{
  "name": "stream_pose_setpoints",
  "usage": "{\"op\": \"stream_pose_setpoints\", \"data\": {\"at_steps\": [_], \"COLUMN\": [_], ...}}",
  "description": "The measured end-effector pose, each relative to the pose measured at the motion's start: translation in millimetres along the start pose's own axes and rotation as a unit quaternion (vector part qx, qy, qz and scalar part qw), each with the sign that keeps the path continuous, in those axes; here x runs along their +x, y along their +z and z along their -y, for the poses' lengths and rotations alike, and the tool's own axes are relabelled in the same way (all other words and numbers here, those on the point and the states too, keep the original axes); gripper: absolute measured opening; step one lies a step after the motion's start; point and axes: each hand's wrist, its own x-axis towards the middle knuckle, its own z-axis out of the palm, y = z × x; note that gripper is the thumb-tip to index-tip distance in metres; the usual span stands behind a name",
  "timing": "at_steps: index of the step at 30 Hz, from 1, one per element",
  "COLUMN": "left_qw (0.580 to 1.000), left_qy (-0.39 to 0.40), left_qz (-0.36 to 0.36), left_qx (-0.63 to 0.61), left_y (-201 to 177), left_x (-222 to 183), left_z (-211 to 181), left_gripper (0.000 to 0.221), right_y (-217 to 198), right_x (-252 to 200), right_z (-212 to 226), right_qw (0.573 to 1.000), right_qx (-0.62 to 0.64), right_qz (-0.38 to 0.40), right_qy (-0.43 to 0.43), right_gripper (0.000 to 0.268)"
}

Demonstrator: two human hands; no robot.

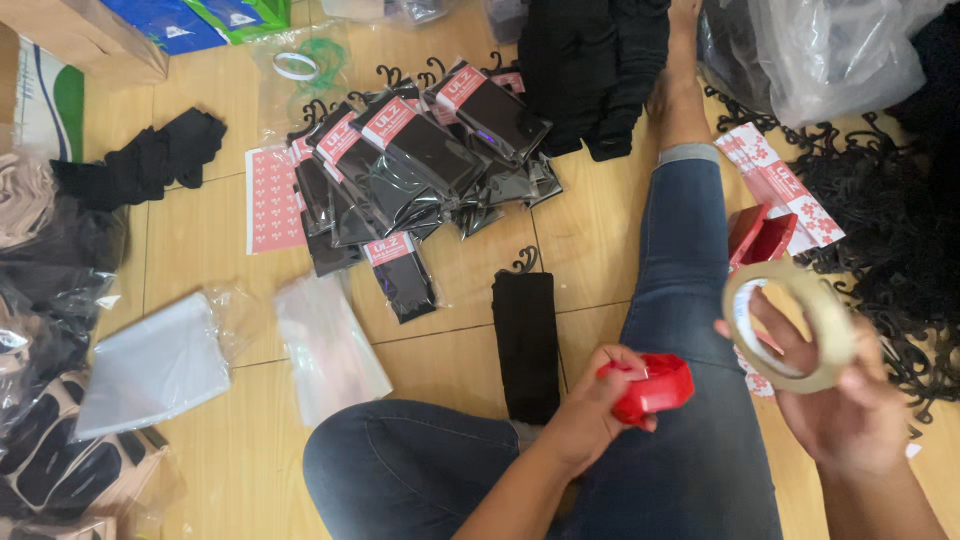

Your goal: The person wraps a paper label around a black sock, secures it with tape, and places the labeled sock into a plastic bag.

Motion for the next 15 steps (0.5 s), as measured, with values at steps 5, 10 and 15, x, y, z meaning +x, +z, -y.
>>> {"op": "stream_pose_setpoints", "data": {"at_steps": [5,10,15], "left_qw": [0.975,0.936,0.949], "left_qy": [0.184,0.302,0.255], "left_qz": [-0.037,-0.106,-0.088], "left_qx": [0.120,0.145,0.161], "left_y": [-5,47,49], "left_x": [3,-5,-7], "left_z": [8,-15,-15], "left_gripper": [0.087,0.087,0.071], "right_y": [81,107,112], "right_x": [21,12,5], "right_z": [15,-19,-40], "right_qw": [0.879,0.790,0.751], "right_qx": [-0.417,-0.557,-0.635], "right_qz": [0.234,0.254,0.173], "right_qy": [0.003,-0.024,-0.062], "right_gripper": [0.039,0.084,0.094]}}
